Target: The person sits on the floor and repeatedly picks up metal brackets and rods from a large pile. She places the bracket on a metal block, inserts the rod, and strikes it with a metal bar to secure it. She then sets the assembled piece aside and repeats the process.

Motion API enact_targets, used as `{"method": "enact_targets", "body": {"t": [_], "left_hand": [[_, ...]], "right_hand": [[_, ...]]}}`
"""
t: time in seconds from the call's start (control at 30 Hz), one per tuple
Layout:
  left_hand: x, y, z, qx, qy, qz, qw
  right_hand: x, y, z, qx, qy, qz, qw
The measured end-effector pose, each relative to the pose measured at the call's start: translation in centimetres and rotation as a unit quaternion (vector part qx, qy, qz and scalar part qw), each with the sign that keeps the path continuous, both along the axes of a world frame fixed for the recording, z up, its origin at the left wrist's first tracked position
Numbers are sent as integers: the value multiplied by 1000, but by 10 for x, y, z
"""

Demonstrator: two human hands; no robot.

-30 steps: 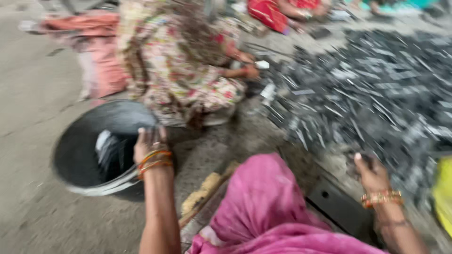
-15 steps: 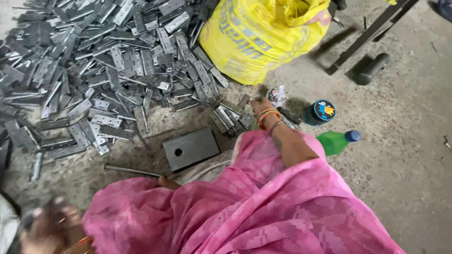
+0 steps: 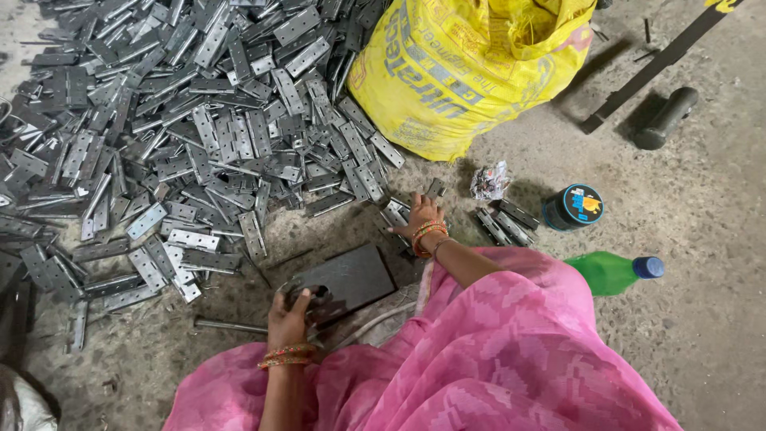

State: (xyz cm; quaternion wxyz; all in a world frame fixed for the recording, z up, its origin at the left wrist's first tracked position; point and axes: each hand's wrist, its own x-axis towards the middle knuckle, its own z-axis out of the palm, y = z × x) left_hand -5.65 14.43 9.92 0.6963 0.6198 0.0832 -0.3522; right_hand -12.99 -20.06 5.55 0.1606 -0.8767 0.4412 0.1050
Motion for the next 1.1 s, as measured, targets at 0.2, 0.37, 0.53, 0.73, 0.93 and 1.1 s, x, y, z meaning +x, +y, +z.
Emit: {"method": "enact_targets", "body": {"t": [0.2,0.37,0.53,0.73,0.93,1.1], "left_hand": [[7,-15,-29,1,-57,-39,998],[4,-13,-35,7,-67,-53,996],[8,-10,-34,39,-86,-66,993],[8,-12,-28,18,-60,-60,996],[8,-11,-21,19,-61,-58,996],[9,-12,-27,-7,-86,-57,995]], "right_hand": [[0,-2,-25,-59,-37,9,998],[-1,-5,-21,-20,12,-1,1000],[-7,-26,-13,9,-23,23,999],[-8,-43,-22,27,-33,51,998],[-12,-44,-24,41,-29,20,999],[-15,-42,-21,8,-13,43,999]]}}
